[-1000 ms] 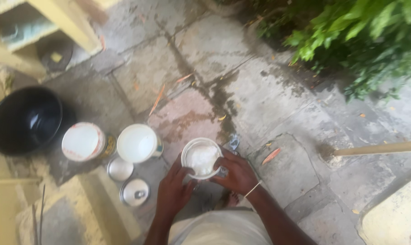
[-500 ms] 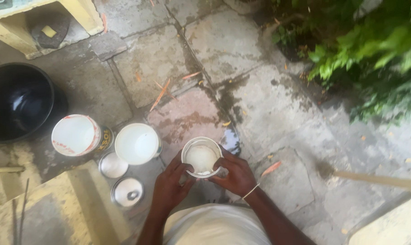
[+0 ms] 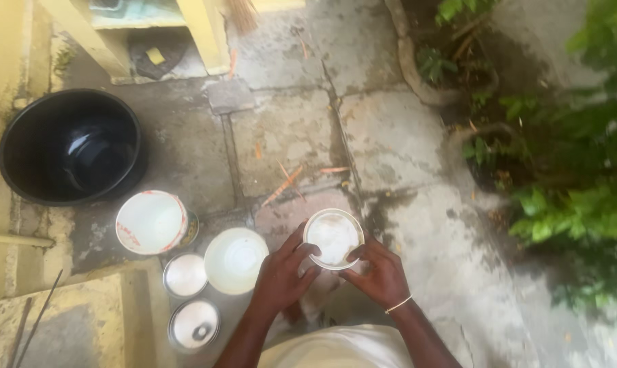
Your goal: The person rinses multiple buckets and small cups with water by hand in an outdoor area, pouring water between the containers and emptying them onto the ground.
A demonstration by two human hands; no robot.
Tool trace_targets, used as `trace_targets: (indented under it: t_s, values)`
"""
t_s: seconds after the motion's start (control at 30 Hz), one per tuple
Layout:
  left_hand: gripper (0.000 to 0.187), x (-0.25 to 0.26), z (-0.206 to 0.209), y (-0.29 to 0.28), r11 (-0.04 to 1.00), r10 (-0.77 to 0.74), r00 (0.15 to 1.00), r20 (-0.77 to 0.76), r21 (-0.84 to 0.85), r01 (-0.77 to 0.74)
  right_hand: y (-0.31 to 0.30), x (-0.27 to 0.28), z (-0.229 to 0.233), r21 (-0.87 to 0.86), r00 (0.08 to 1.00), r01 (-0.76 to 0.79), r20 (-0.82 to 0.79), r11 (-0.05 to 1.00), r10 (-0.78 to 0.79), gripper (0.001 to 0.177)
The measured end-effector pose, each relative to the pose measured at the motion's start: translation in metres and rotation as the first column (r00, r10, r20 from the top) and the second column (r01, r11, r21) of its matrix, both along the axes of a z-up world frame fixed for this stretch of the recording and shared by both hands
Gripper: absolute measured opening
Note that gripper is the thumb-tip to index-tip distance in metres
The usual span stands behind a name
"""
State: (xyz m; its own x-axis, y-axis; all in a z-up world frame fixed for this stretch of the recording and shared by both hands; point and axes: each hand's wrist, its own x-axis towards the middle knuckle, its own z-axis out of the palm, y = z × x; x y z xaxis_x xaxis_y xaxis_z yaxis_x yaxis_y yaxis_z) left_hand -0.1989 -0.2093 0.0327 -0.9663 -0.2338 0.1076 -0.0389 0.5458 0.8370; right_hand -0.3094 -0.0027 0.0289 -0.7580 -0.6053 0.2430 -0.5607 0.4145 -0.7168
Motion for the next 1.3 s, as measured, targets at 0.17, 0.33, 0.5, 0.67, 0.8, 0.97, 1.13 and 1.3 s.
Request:
trace_targets:
  t_s: [0.17,0.33,0.5,0.67,0.8,0.97,1.13,1.3]
  values:
    - [0.039,-0.052,-0.004,-0.028,0.994,0.112,0.992,-0.061,0.005,-0.112,-0.045,-0.068,0.002,-0.007,0.995,-0.039,0.089,0.999,0.039,0.036]
    - [0.043,-0.115,-0.001,-0.057,0.985,0.166,0.978,-0.125,-0.036,-0.171,-0.083,-0.144,0.008,0.046,0.993,-0.076,0.095,0.996,0.072,0.033]
    - [0.045,-0.184,0.019,-0.072,0.969,0.224,0.97,-0.099,-0.087,-0.233,-0.111,-0.225,0.029,-0.022,0.98,-0.164,0.112,0.986,0.165,0.036]
    - [0.045,-0.244,0.021,-0.079,0.94,0.322,0.946,-0.044,-0.105,-0.325,-0.132,-0.292,0.03,-0.052,0.969,-0.221,-0.124,0.974,0.213,0.033]
    - [0.043,-0.269,0.031,-0.091,0.929,0.344,0.928,-0.143,-0.089,-0.358,-0.156,-0.33,0.034,0.008,0.962,-0.233,0.149,0.972,0.23,0.037]
    - [0.041,-0.294,0.036,-0.117,0.914,0.397,0.918,-0.025,-0.081,-0.397,-0.19,-0.364,0.037,-0.09,0.934,-0.344,0.071,0.935,0.35,0.036]
    - [0.042,-0.32,0.026,-0.151,0.879,0.421,0.887,-0.19,-0.154,-0.45,-0.227,-0.392,0.03,-0.064,0.931,-0.357,0.061,0.932,0.361,0.037]
    - [0.035,-0.355,0.019,-0.21,0.914,0.397,0.906,-0.145,-0.031,-0.405,-0.276,-0.423,0.018,-0.012,0.952,-0.304,0.043,0.953,0.304,0.035]
